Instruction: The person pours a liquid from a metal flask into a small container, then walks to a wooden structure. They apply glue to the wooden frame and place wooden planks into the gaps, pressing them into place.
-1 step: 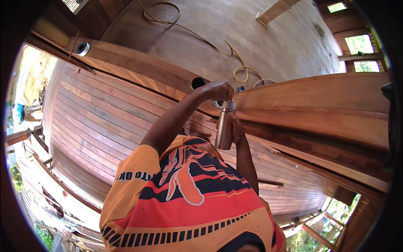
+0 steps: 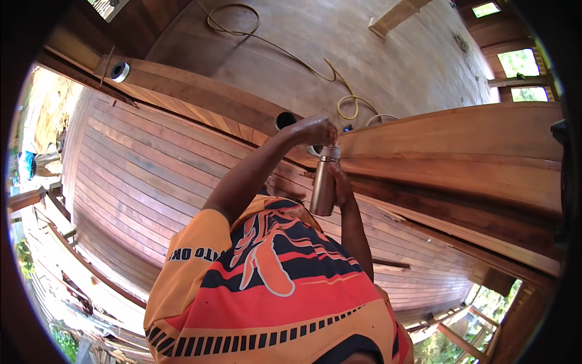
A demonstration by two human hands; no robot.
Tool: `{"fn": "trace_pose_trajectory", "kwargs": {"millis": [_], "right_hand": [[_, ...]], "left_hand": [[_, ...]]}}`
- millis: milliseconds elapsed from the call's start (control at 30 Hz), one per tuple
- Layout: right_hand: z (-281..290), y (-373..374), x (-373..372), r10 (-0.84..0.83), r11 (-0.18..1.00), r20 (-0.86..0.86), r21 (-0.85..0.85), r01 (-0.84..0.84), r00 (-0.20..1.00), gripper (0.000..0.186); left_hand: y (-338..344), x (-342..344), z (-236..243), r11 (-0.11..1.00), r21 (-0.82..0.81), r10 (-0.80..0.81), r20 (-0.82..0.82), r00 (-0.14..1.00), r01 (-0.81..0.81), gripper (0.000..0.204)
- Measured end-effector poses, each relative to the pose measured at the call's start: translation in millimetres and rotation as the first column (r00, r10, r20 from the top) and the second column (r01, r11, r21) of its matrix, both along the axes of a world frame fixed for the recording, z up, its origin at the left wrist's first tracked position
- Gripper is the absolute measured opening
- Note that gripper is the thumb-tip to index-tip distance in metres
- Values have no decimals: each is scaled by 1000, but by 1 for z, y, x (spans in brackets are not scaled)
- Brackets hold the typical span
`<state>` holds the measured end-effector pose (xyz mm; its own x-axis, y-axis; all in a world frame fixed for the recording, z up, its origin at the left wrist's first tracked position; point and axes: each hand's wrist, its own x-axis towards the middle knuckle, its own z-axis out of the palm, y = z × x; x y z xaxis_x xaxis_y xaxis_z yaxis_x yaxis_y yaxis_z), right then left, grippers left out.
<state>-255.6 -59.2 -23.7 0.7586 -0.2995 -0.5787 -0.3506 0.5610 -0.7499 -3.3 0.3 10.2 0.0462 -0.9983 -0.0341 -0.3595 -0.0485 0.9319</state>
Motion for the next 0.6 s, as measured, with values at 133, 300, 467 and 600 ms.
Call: {"fn": "trace_pose_trajectory", "kwargs": {"millis": [133,300,467,600], "right_hand": [[-22,-1,-12,-7,985,-18,-171,4,1000,52],[-33,-4,-6,10,934,46,-357,7,999,48],[-25,0,3,0,889,96,-455,44,995,46],[-23,2,8,1,829,163,-552,90,987,50]], "left_hand": [[1,-8,-1,999,30,-17,-54,998,19,18],[-2,-6,0,999,47,-10,51,999,8,18],[3,-8,6,1000,31,0,10,1000,0,18],[5,-7,12,999,51,5,-60,998,-2,19]]}}
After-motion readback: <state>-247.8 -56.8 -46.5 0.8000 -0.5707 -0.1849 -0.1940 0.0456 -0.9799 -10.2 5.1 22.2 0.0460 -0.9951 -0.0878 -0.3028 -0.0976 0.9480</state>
